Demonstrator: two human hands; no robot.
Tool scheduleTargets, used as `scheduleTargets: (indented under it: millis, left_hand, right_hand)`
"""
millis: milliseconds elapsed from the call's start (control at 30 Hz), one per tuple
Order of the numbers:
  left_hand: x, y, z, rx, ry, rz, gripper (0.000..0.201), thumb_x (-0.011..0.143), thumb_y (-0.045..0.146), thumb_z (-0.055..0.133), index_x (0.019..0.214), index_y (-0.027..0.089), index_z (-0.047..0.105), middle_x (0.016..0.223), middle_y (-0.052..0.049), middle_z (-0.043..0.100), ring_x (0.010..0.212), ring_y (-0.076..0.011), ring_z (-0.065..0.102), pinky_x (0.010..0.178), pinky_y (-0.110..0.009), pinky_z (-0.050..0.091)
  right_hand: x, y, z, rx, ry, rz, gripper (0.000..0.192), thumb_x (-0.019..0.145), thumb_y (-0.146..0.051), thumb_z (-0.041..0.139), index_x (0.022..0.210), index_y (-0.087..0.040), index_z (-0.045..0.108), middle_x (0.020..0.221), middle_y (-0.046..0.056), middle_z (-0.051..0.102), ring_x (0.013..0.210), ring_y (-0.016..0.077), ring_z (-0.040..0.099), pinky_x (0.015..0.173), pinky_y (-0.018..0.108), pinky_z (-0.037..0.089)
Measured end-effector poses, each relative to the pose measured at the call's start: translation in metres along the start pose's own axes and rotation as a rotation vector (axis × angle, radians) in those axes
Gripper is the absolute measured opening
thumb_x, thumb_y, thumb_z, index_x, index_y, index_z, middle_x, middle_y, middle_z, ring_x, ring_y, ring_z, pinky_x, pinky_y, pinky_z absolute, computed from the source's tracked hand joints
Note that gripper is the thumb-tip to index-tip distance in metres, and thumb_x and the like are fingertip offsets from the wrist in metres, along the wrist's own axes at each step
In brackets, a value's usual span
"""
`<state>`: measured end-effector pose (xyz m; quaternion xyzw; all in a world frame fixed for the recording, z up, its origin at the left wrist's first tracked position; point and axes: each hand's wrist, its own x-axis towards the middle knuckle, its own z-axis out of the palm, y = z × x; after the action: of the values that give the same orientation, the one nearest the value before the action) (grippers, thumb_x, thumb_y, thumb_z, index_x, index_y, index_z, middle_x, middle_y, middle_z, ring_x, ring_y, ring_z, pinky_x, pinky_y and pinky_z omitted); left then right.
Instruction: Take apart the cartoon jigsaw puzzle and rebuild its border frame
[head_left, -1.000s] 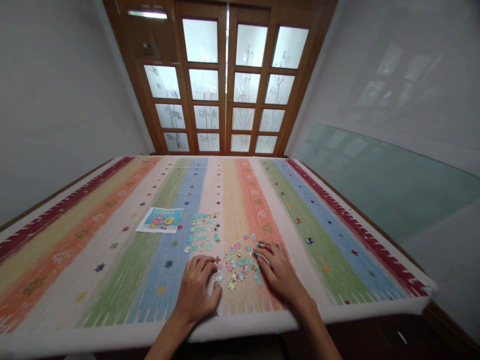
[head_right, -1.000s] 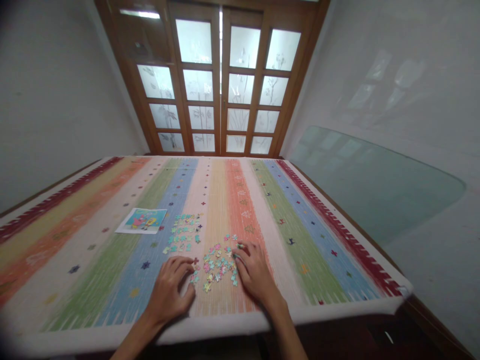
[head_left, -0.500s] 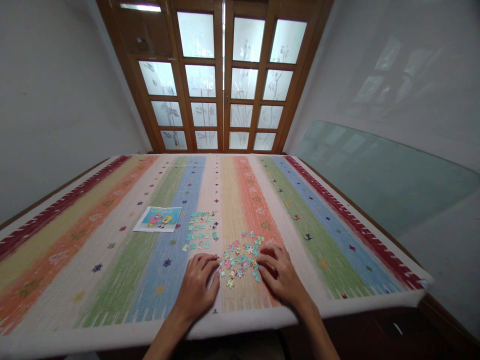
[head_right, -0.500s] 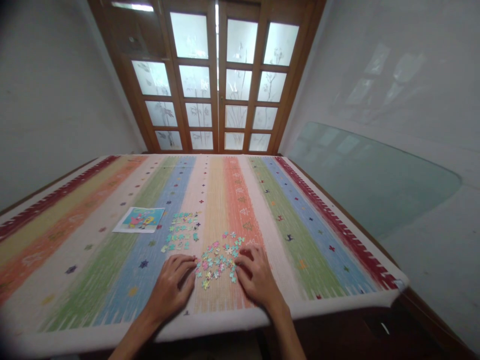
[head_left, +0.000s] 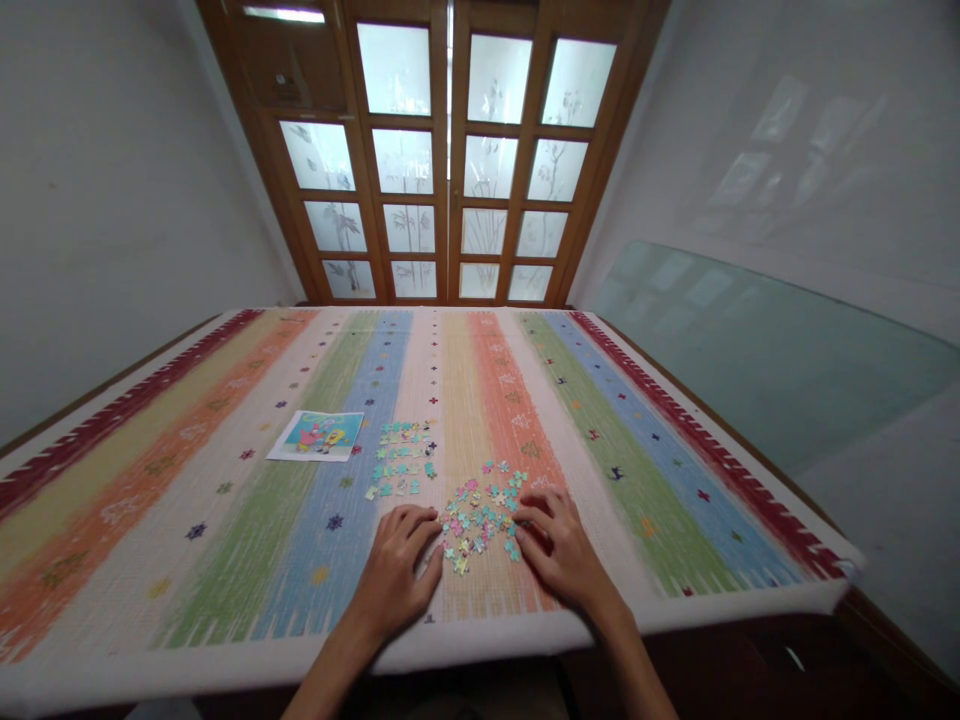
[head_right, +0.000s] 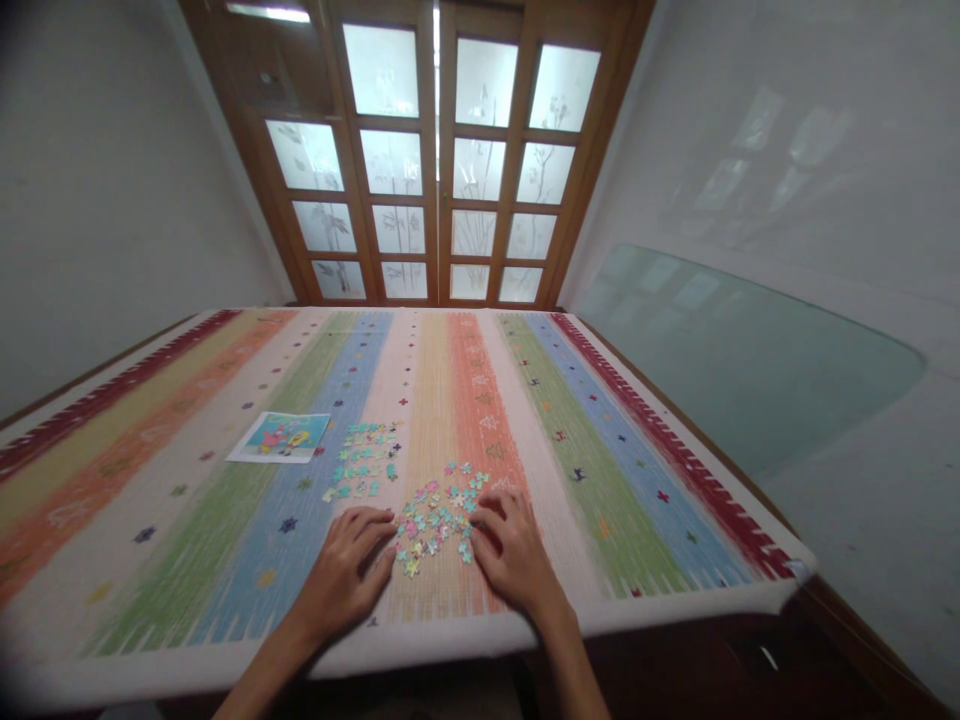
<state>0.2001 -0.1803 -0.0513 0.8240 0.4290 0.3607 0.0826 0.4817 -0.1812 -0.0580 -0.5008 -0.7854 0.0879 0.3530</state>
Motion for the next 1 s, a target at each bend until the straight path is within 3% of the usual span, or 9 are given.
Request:
scheduleTargets:
  millis: [633,1000]
  left_hand:
    - [-0.0011,-0.0021,0.0025,0.011,0.014,-0.013,0.015,0.094,0.019,0.056,0.102,0.022,0.068,0.108,-0.009,0.072,0.104,-0.0284,0.064,0.091,-0.047,0.054]
    - [-0.0014,-0.0029,0.0016,0.042,0.008,-0.021,0.027,0.092,0.02,0.055,0.116,0.022,0.066,0.113,-0.01,0.071,0.106,-0.03,0.063,0.092,-0.05,0.054]
  right_hand:
    - [-0.0003,0.0,0.0006,-0.003,0.003,0.01,0.016,0.094,-0.02,0.06,0.105,-0.024,0.07,0.113,0.011,0.064,0.11,0.0298,0.057,0.097,0.052,0.05]
    - [0.0008,-0.0009,-0.0005,0.008,0.012,0.005,0.016,0.094,-0.019,0.058,0.104,-0.025,0.07,0.112,0.011,0.065,0.109,0.0298,0.058,0.095,0.052,0.051]
